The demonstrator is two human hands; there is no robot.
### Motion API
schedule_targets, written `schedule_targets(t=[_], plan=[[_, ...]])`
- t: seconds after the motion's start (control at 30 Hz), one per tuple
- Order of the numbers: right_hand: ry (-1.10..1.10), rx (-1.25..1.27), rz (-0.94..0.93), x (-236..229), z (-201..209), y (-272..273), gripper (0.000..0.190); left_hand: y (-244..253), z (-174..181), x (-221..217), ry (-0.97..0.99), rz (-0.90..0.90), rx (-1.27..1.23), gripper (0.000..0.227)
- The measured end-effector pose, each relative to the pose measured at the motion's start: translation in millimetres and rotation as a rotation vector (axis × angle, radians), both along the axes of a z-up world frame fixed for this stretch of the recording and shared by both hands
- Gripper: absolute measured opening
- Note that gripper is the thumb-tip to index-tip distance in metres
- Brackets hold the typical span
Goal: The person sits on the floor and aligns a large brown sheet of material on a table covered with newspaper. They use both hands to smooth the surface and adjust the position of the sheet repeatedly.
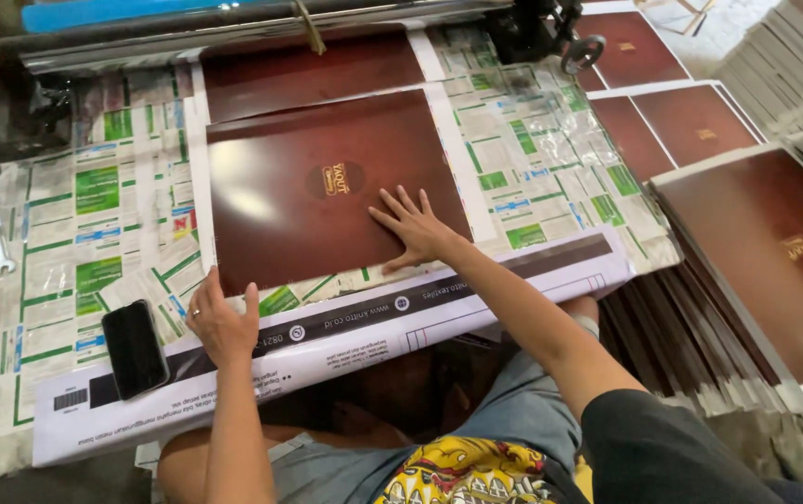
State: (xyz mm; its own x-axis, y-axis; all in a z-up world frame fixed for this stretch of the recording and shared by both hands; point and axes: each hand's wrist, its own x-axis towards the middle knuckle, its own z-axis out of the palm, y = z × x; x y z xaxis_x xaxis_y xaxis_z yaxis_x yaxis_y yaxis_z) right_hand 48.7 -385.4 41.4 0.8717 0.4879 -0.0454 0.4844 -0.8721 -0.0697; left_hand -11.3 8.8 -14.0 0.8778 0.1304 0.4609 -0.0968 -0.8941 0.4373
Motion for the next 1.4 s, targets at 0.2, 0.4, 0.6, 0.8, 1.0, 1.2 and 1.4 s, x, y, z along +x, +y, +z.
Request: schedule_targets(t=[0.2, 0.4, 0.6, 0.8, 1.0, 1.2, 1.4], plan=[[-0.225, -0.226, 0.163, -4, -12, 9, 0.086, 6, -7, 1, -0.036, -0.015, -0.195, 0.064], [-0.324, -0.086, 0.015, -12, 68, 17, 0.022, 6, 2, -6, -0.18, 0.028, -0.574, 0.067], [-0.609, 0.34, -0.17, -11, 9, 25, 0.026, -8, 16, -3, 0.158, -0.088, 0.187, 0.055], [-0.239, 0.13, -0.299, -27, -35, 33, 0.063, -2, -4, 7, 0.211, -0.102, 0.263, 0.06], [-0.049, 0.034, -0.431, -19, -38, 34, 0.078, -4, 1, 8, 0.219, -0.097, 0.286, 0.069], [0.036, -0.005, -0.446, 42, -36, 24, 0.084, -6, 11, 4, 0.245, -0.09, 0.282, 0.068], [0.052, 0.013, -0.407, 84, -27, 20, 0.087, -7, 17, 3, 0.278, -0.088, 0.247, 0.067]])
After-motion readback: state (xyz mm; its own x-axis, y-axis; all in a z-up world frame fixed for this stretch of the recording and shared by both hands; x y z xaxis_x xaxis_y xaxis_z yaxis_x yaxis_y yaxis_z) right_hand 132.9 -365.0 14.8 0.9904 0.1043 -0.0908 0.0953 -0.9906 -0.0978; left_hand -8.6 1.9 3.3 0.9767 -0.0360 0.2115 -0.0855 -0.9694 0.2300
